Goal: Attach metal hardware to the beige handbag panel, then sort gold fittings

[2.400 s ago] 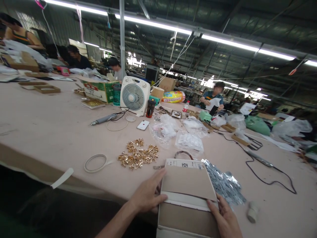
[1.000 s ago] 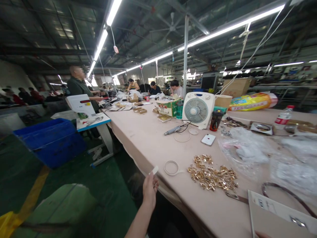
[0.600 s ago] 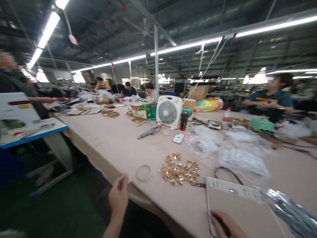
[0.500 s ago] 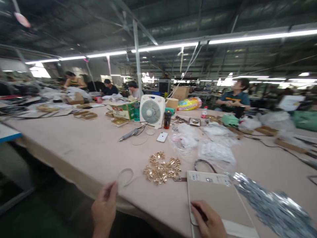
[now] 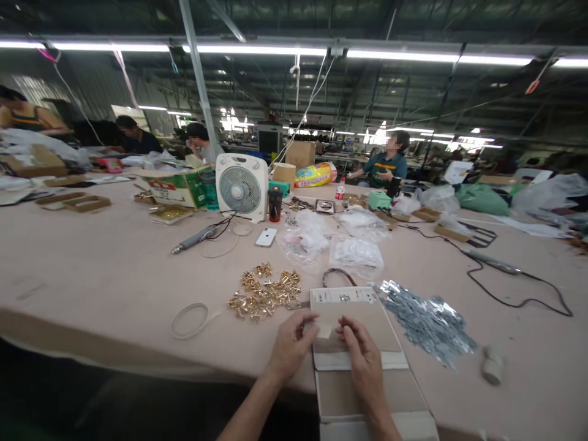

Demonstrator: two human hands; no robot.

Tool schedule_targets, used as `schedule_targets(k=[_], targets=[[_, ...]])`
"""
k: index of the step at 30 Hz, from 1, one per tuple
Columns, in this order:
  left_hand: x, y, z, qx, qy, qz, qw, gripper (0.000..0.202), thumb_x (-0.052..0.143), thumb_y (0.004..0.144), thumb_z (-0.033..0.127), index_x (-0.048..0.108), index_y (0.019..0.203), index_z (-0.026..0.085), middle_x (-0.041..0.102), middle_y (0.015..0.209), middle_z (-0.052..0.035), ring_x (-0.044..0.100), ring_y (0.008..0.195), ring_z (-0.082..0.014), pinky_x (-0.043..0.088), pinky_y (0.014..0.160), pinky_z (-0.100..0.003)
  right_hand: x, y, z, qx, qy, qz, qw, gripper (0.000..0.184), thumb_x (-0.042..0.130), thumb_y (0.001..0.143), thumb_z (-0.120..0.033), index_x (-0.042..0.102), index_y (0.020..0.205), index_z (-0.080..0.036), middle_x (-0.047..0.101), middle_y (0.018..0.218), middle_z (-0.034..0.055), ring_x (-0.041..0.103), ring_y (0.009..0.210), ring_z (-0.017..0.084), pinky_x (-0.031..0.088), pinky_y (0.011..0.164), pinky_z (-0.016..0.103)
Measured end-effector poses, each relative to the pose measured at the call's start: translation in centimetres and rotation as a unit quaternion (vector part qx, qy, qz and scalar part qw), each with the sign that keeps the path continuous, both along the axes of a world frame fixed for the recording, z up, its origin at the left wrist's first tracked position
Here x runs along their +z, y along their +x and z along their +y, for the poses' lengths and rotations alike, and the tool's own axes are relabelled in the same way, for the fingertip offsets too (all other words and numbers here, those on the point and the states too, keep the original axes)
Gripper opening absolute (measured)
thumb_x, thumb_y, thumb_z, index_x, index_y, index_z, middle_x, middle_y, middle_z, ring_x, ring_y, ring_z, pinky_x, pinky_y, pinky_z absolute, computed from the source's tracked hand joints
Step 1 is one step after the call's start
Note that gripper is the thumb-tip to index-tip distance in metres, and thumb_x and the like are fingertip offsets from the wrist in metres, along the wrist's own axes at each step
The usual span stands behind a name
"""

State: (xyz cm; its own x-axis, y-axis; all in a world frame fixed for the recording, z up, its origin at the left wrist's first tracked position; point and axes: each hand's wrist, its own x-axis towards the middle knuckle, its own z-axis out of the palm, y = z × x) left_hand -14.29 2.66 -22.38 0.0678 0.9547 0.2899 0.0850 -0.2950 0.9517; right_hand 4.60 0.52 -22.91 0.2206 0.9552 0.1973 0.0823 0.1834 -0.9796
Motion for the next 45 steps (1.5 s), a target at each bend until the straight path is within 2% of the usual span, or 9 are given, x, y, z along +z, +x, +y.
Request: schedule_targets(k=[6,14,18,22,25,27,34,39,45], targets=[[0.2,0.2,-0.1,-0.009,0.000,0.057,0.998,0.029,0.064,0.089,0.023,0.074,0.116,0.019,0.074,0.104,-0.0057,0.063,0.081,-0.0166,0.048,0.070,-0.025,-0.6,-0.5,0.0,0.045,0.032,-0.049,0.997,0.039,0.067,0.094,-0.046,0.070,0.124,-0.022,0.072,0.126,0.0123,0.071,0.114,0.027,0.058,0.099,0.039],[0.2,0.1,-0.3,-0.001,0.018,0.090,0.996,0.029,0.064,0.086,0.018,0.076,0.113,0.020,0.074,0.100,-0.0044,0.062,0.080,-0.0166,0.047,0.072,-0.026,-0.2,-1.1,0.0,0.075,0.092,-0.205,0.971,0.022,0.064,0.097,-0.039,0.075,0.106,-0.023,0.075,0.099,0.0072,0.071,0.090,0.022,0.058,0.082,0.031],[-0.1,0.2,-0.2,-0.001,0.023,0.096,0.995,0.031,0.064,0.087,0.018,0.074,0.117,0.020,0.075,0.105,-0.0055,0.065,0.086,-0.0181,0.051,0.076,-0.026,-0.1,-1.1,-0.1,0.082,0.094,-0.212,0.969,0.022,0.060,0.100,-0.039,0.075,0.103,-0.023,0.076,0.098,0.0073,0.071,0.091,0.022,0.056,0.083,0.032],[-0.2,0.3,-0.1,-0.002,0.015,0.093,0.996,0.039,0.067,0.087,0.021,0.069,0.126,0.021,0.073,0.118,-0.0074,0.067,0.093,-0.0194,0.052,0.071,-0.025,-0.1,-0.9,-0.1,0.082,0.085,-0.201,0.972,0.021,0.060,0.100,-0.039,0.075,0.103,-0.024,0.076,0.099,0.0065,0.071,0.093,0.023,0.056,0.086,0.032],[-0.1,0.2,0.0,-0.027,0.005,0.100,0.995,0.021,0.066,0.093,0.029,0.074,0.110,0.020,0.076,0.106,-0.0057,0.068,0.090,-0.0191,0.051,0.072,-0.025,-0.2,-0.8,-0.1,0.080,0.080,-0.191,0.975,0.021,0.060,0.100,-0.039,0.075,0.104,-0.024,0.076,0.100,0.0064,0.071,0.093,0.023,0.056,0.086,0.032],[-0.1,0.1,0.1,-0.040,-0.008,0.101,0.994,0.018,0.064,0.096,0.032,0.075,0.101,0.020,0.076,0.095,-0.0036,0.068,0.085,-0.0180,0.050,0.073,-0.025,-0.2,-0.8,-0.1,0.082,0.078,-0.186,0.976,0.022,0.061,0.099,-0.039,0.075,0.104,-0.024,0.077,0.102,0.0067,0.072,0.094,0.023,0.056,0.086,0.032],[-0.1,0.1,0.4,-0.040,-0.042,0.101,0.993,0.027,0.065,0.094,0.036,0.074,0.113,0.019,0.076,0.094,-0.0031,0.064,0.074,-0.0161,0.048,0.066,-0.024,-0.4,-0.9,0.0,0.082,0.068,-0.179,0.978,0.023,0.063,0.099,-0.042,0.076,0.106,-0.024,0.077,0.104,0.0077,0.072,0.097,0.023,0.056,0.088,0.033],[0.1,0.1,0.4,-0.057,-0.042,0.089,0.993,0.021,0.063,0.095,0.035,0.074,0.101,0.018,0.076,0.095,-0.0041,0.067,0.082,-0.0179,0.050,0.071,-0.023,-1.0,-0.9,0.0,0.065,0.046,-0.157,0.984,0.031,0.066,0.096,-0.043,0.073,0.116,-0.021,0.077,0.100,0.0078,0.074,0.088,0.022,0.059,0.080,0.031],[0.4,-0.1,0.1,-0.055,-0.016,0.094,0.994,0.018,0.063,0.096,0.034,0.071,0.096,0.018,0.074,0.091,-0.0032,0.067,0.084,-0.0183,0.049,0.074,-0.024,-0.5,-1.1,0.1,0.084,0.091,-0.190,0.974,0.022,0.060,0.100,-0.039,0.075,0.104,-0.024,0.075,0.104,0.0090,0.070,0.098,0.024,0.057,0.089,0.037]])
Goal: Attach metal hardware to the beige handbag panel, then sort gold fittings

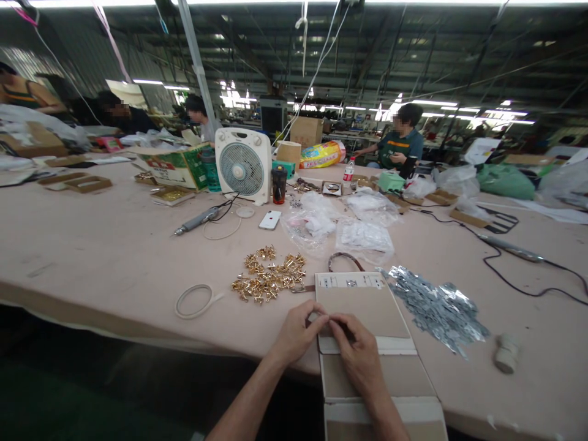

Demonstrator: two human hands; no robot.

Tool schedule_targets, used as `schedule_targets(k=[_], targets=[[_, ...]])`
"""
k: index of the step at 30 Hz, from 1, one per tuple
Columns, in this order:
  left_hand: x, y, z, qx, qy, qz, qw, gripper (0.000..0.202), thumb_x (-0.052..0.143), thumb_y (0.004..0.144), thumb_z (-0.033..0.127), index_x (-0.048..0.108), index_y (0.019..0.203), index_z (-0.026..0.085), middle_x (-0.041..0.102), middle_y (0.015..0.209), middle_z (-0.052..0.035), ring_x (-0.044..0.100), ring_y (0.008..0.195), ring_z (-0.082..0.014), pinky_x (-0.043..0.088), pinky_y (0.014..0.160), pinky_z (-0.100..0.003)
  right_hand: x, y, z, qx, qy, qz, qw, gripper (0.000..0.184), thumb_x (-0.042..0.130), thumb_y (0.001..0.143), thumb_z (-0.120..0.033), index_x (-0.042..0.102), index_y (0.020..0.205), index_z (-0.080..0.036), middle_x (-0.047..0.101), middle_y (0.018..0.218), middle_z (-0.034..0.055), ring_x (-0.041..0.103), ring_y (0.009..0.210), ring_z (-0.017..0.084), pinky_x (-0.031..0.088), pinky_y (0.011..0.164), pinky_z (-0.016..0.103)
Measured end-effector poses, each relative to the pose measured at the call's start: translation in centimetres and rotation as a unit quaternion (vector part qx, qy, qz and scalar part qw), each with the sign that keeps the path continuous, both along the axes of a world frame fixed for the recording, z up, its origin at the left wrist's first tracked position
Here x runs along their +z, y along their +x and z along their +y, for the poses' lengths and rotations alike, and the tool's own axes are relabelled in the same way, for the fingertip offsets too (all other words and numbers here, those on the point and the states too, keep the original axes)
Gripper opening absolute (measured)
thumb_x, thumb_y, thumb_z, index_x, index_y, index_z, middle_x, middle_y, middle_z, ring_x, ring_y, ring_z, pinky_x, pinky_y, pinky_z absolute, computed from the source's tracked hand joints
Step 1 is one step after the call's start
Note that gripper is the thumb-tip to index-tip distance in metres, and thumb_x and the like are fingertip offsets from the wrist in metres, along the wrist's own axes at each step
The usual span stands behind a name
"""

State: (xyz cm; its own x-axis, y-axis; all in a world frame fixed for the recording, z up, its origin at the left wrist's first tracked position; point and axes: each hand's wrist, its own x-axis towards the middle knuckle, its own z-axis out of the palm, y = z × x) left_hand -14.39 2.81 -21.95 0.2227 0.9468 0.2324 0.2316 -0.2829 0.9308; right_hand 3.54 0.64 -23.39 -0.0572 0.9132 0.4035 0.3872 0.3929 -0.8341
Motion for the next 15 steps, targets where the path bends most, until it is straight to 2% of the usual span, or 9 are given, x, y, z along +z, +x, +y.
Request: schedule_targets(k=[3,6,10,11,15], targets=[[0.05,0.00,-0.13,0.000,-0.005,0.001,1.000,0.019,0.062,0.096,0.034,0.071,0.097,0.017,0.073,0.090,-0.0033,0.066,0.081,-0.0175,0.048,0.069,-0.023,0.28,-0.06,0.09,-0.016,0.040,-0.008,0.999,0.020,0.061,0.099,-0.037,0.075,0.100,-0.024,0.073,0.107,0.0100,0.068,0.104,0.026,0.055,0.093,0.039],[-0.04,0.06,-0.13,0.004,0.000,0.000,1.000,0.020,0.063,0.096,0.035,0.072,0.099,0.017,0.073,0.091,-0.0033,0.066,0.082,-0.0177,0.049,0.072,-0.024,0.40,-0.02,0.05,-0.005,0.026,-0.018,0.999,0.019,0.060,0.100,-0.037,0.075,0.100,-0.025,0.073,0.100,0.0081,0.069,0.097,0.024,0.056,0.087,0.036],[-0.20,0.15,0.12,0.015,-0.015,0.007,1.000,0.033,0.065,0.094,0.035,0.071,0.122,0.019,0.074,0.098,-0.0033,0.064,0.075,-0.0162,0.049,0.068,-0.024,0.49,0.06,-0.16,-0.007,0.015,-0.020,1.000,0.020,0.059,0.101,-0.038,0.074,0.103,-0.024,0.074,0.098,0.0073,0.069,0.093,0.024,0.055,0.084,0.034],[-0.20,0.15,0.20,0.013,-0.014,0.010,1.000,0.034,0.066,0.094,0.036,0.071,0.123,0.019,0.075,0.100,-0.0037,0.064,0.077,-0.0168,0.049,0.069,-0.025,0.53,0.07,-0.22,-0.008,0.016,-0.020,1.000,0.020,0.059,0.101,-0.038,0.074,0.103,-0.024,0.074,0.099,0.0072,0.069,0.093,0.023,0.055,0.084,0.034],[-0.08,-0.02,0.44,-0.012,0.005,0.023,1.000,0.025,0.063,0.095,0.038,0.078,0.098,0.018,0.076,0.094,-0.0051,0.068,0.089,-0.0209,0.051,0.080,-0.027,0.67,0.04,-0.34,-0.013,0.015,-0.026,0.999,0.021,0.059,0.101,-0.040,0.072,0.098,-0.023,0.073,0.095,0.0067,0.069,0.091,0.023,0.055,0.082,0.033]])
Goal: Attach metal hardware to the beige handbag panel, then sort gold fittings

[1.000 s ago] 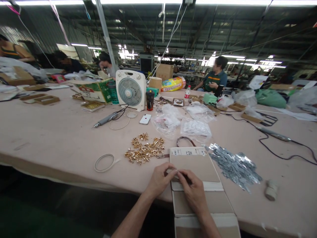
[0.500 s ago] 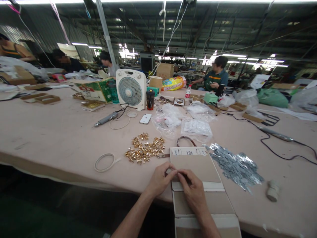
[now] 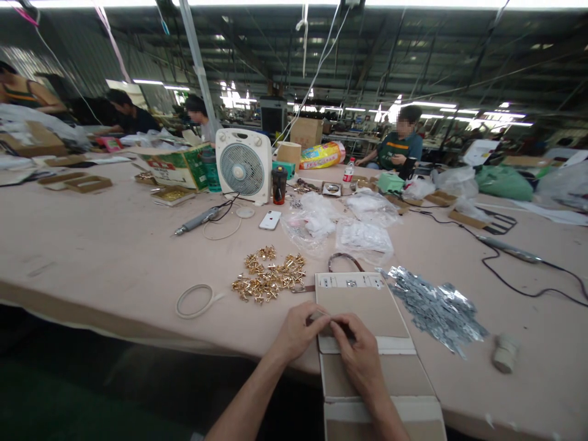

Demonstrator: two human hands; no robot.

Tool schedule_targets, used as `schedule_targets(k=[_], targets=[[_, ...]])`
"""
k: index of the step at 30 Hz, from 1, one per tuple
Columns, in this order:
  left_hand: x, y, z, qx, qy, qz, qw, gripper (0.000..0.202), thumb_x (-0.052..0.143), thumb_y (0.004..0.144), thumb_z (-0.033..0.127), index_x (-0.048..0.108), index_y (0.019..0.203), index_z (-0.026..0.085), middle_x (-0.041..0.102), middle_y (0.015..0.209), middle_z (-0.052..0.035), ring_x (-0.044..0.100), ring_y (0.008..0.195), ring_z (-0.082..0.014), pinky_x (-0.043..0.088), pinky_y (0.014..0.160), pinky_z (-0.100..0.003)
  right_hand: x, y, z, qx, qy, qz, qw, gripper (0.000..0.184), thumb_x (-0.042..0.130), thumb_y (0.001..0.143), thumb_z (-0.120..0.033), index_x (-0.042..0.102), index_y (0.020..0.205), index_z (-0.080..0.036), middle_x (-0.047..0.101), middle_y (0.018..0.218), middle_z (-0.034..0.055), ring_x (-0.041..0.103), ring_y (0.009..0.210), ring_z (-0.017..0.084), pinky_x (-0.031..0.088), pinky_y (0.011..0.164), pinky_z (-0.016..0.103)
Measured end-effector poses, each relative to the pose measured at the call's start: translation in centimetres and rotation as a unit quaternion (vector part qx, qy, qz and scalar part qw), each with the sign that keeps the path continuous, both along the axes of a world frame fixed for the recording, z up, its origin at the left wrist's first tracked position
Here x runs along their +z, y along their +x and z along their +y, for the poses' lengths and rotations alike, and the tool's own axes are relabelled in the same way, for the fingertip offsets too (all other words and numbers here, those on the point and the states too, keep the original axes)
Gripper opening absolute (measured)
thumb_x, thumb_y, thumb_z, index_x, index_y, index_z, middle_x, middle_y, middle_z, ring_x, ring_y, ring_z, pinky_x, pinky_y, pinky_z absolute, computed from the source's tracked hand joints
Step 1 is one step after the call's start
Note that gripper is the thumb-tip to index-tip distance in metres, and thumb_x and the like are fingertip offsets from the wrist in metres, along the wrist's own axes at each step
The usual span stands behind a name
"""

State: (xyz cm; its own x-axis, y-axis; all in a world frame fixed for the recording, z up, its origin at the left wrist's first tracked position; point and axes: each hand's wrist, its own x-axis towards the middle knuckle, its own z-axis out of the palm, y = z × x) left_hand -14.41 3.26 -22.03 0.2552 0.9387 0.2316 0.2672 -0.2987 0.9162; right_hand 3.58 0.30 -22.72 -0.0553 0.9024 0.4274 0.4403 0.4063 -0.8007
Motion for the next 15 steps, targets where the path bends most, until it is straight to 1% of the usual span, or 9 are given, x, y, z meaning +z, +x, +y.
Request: schedule_targets(k=[1,4,7,11,15], targets=[[0.0,-0.1,0.0,-0.005,-0.001,0.003,1.000,0.026,0.063,0.096,0.039,0.077,0.096,0.018,0.076,0.092,-0.0051,0.068,0.088,-0.0210,0.051,0.080,-0.028,0.0,0.0,0.0,0.000,-0.001,-0.002,1.000,0.021,0.059,0.101,-0.040,0.072,0.098,-0.023,0.073,0.094,0.0066,0.069,0.090,0.023,0.055,0.081,0.033],[-0.1,-0.2,-0.1,-0.008,-0.005,0.008,1.000,0.028,0.061,0.097,0.041,0.076,0.095,0.018,0.076,0.089,-0.0048,0.067,0.084,-0.0203,0.050,0.076,-0.027,-0.2,-0.1,0.1,0.003,-0.003,-0.008,1.000,0.021,0.058,0.101,-0.040,0.071,0.097,-0.024,0.073,0.093,0.0062,0.068,0.088,0.022,0.054,0.080,0.033],[-0.2,0.3,-0.3,0.011,-0.007,0.004,1.000,0.029,0.061,0.097,0.042,0.074,0.093,0.017,0.074,0.085,-0.0038,0.066,0.080,-0.0191,0.049,0.073,-0.026,-0.5,0.0,0.1,-0.002,0.003,-0.011,1.000,0.020,0.058,0.101,-0.039,0.071,0.098,-0.024,0.072,0.094,0.0065,0.068,0.088,0.023,0.054,0.080,0.034],[-0.2,1.6,-0.5,0.044,-0.047,-0.026,0.998,0.031,0.061,0.094,0.046,0.071,0.088,0.017,0.070,0.077,-0.0025,0.063,0.072,-0.0181,0.048,0.066,-0.025,-0.4,0.0,0.0,-0.020,0.019,-0.005,1.000,0.019,0.057,0.101,-0.037,0.069,0.097,-0.024,0.071,0.093,0.0067,0.067,0.089,0.024,0.054,0.081,0.035],[-0.3,2.7,-0.7,0.064,-0.091,-0.058,0.992,0.032,0.061,0.091,0.047,0.069,0.083,0.017,0.064,0.068,-0.0005,0.058,0.064,-0.0166,0.046,0.061,-0.024,-0.4,0.1,-0.1,-0.040,0.055,-0.011,0.998,0.015,0.056,0.102,-0.032,0.068,0.097,-0.025,0.070,0.092,0.0058,0.067,0.090,0.023,0.054,0.081,0.034]])
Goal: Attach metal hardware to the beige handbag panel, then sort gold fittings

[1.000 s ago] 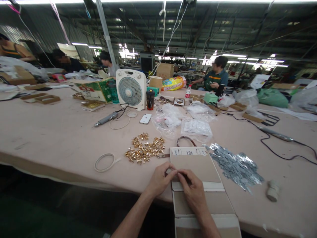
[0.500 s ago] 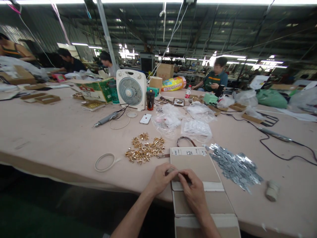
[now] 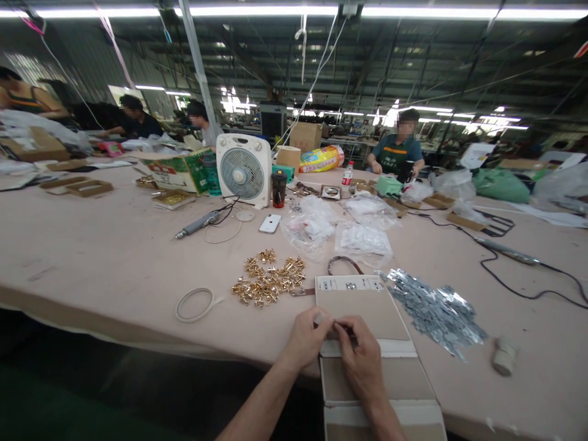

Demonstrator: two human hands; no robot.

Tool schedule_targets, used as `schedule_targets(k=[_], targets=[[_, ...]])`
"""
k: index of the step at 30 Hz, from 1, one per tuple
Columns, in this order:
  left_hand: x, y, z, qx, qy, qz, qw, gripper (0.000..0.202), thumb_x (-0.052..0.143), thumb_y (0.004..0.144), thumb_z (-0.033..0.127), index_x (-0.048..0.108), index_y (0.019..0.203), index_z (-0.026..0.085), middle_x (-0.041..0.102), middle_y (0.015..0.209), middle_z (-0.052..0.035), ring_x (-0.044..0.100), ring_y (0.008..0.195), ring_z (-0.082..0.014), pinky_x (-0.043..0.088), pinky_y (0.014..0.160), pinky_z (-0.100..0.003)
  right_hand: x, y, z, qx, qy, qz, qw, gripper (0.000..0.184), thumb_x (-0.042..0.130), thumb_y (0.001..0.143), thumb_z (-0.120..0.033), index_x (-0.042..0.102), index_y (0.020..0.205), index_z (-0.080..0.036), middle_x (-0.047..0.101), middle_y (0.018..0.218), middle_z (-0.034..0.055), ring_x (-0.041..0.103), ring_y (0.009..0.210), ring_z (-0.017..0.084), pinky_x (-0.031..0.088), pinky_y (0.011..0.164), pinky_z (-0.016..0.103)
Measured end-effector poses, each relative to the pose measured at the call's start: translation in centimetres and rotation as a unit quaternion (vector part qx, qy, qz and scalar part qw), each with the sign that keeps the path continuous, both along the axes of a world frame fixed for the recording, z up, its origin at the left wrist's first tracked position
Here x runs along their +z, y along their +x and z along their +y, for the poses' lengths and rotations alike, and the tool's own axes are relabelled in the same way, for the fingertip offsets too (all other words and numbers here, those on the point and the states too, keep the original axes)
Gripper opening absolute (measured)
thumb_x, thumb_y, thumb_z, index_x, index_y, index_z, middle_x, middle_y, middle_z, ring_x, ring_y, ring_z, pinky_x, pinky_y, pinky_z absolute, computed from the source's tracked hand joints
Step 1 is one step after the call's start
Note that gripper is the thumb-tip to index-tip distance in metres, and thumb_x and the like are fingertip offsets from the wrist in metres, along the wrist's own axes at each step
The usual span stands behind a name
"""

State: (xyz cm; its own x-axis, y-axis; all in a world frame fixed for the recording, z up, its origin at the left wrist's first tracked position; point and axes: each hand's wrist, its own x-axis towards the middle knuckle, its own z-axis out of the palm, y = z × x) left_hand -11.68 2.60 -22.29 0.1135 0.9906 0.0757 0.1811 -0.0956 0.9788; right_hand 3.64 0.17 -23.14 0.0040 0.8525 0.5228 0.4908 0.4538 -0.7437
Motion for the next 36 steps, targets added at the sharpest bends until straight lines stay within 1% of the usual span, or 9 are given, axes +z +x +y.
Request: schedule_targets(k=[5,10,13,15,17,22,26,31,36], targets=[[-0.3,0.6,0.3,0.028,-0.038,-0.032,0.998,0.034,0.062,0.088,0.049,0.066,0.078,0.017,0.059,0.063,0.0016,0.053,0.060,-0.0148,0.043,0.057,-0.024,-0.4,-0.2,-0.2,0.016,0.043,-0.020,0.999,0.013,0.056,0.101,-0.024,0.068,0.101,-0.027,0.071,0.095,0.0056,0.068,0.091,0.023,0.055,0.083,0.036],[-0.3,0.4,1.2,0.055,-0.058,-0.052,0.995,0.042,0.061,0.089,0.056,0.066,0.078,0.016,0.057,0.060,0.0023,0.052,0.055,-0.0142,0.041,0.053,-0.024,-0.7,-0.2,-0.8,0.069,0.027,0.002,0.997,0.012,0.058,0.100,-0.027,0.070,0.098,-0.027,0.072,0.094,0.0060,0.069,0.093,0.023,0.056,0.085,0.036],[-0.1,0.3,0.8,0.064,-0.019,-0.017,0.998,0.037,0.060,0.093,0.051,0.071,0.084,0.017,0.064,0.065,0.0001,0.059,0.061,-0.0172,0.046,0.059,-0.026,-0.8,0.6,-1.0,-0.002,-0.004,0.117,0.993,0.013,0.063,0.098,-0.037,0.068,0.098,-0.024,0.070,0.096,0.0067,0.068,0.091,0.023,0.058,0.080,0.034],[-0.1,0.3,0.2,0.064,0.051,0.037,0.996,0.029,0.059,0.096,0.044,0.073,0.088,0.019,0.073,0.081,-0.0034,0.067,0.078,-0.0211,0.050,0.072,-0.028,-0.6,1.7,-0.7,-0.062,-0.022,0.183,0.981,0.022,0.065,0.097,-0.043,0.067,0.102,-0.022,0.070,0.097,0.0066,0.068,0.086,0.021,0.059,0.076,0.032],[-0.2,0.5,-0.4,0.026,0.107,0.084,0.990,0.025,0.057,0.099,0.038,0.075,0.092,0.022,0.076,0.094,-0.0047,0.069,0.091,-0.0233,0.050,0.083,-0.030,0.0,3.3,0.3,-0.103,-0.019,0.201,0.974,0.027,0.065,0.096,-0.047,0.068,0.105,-0.021,0.071,0.097,0.0062,0.068,0.085,0.020,0.058,0.077,0.032],[-0.5,0.9,-0.6,-0.029,0.122,0.115,0.985,0.025,0.052,0.102,0.035,0.076,0.098,0.026,0.076,0.100,-0.0051,0.069,0.096,-0.0245,0.050,0.090,-0.032,3.1,9.6,5.0,-0.123,0.024,0.100,0.987,0.031,0.064,0.095,-0.050,0.072,0.100,-0.021,0.066,0.125,0.0122,0.061,0.119,0.027,0.051,0.100,0.041],[-0.5,0.9,-0.4,-0.035,0.118,0.129,0.984,0.029,0.046,0.104,0.036,0.073,0.097,0.026,0.074,0.098,-0.0050,0.068,0.095,-0.0238,0.050,0.087,-0.031,4.8,14.0,9.3,-0.066,-0.043,-0.006,0.997,0.036,0.061,0.093,-0.055,0.074,0.092,-0.021,0.067,0.127,0.0138,0.060,0.123,0.029,0.048,0.103,0.047],[-0.6,1.0,-0.3,-0.021,0.113,0.149,0.982,0.031,0.041,0.106,0.037,0.068,0.096,0.025,0.071,0.096,-0.0047,0.066,0.091,-0.0229,0.049,0.085,-0.030,5.4,15.8,12.6,0.022,-0.113,-0.083,0.990,0.037,0.060,0.091,-0.055,0.073,0.082,-0.022,0.072,0.123,0.0119,0.066,0.114,0.028,0.048,0.103,0.048],[-0.6,1.1,-0.4,-0.021,0.103,0.167,0.980,0.034,0.036,0.107,0.038,0.066,0.097,0.025,0.069,0.099,-0.0048,0.065,0.093,-0.0223,0.048,0.087,-0.030,5.4,16.0,14.5,0.090,-0.160,-0.142,0.973,0.032,0.063,0.090,-0.051,0.074,0.083,-0.023,0.071,0.126,0.0107,0.065,0.117,0.028,0.045,0.106,0.045]])
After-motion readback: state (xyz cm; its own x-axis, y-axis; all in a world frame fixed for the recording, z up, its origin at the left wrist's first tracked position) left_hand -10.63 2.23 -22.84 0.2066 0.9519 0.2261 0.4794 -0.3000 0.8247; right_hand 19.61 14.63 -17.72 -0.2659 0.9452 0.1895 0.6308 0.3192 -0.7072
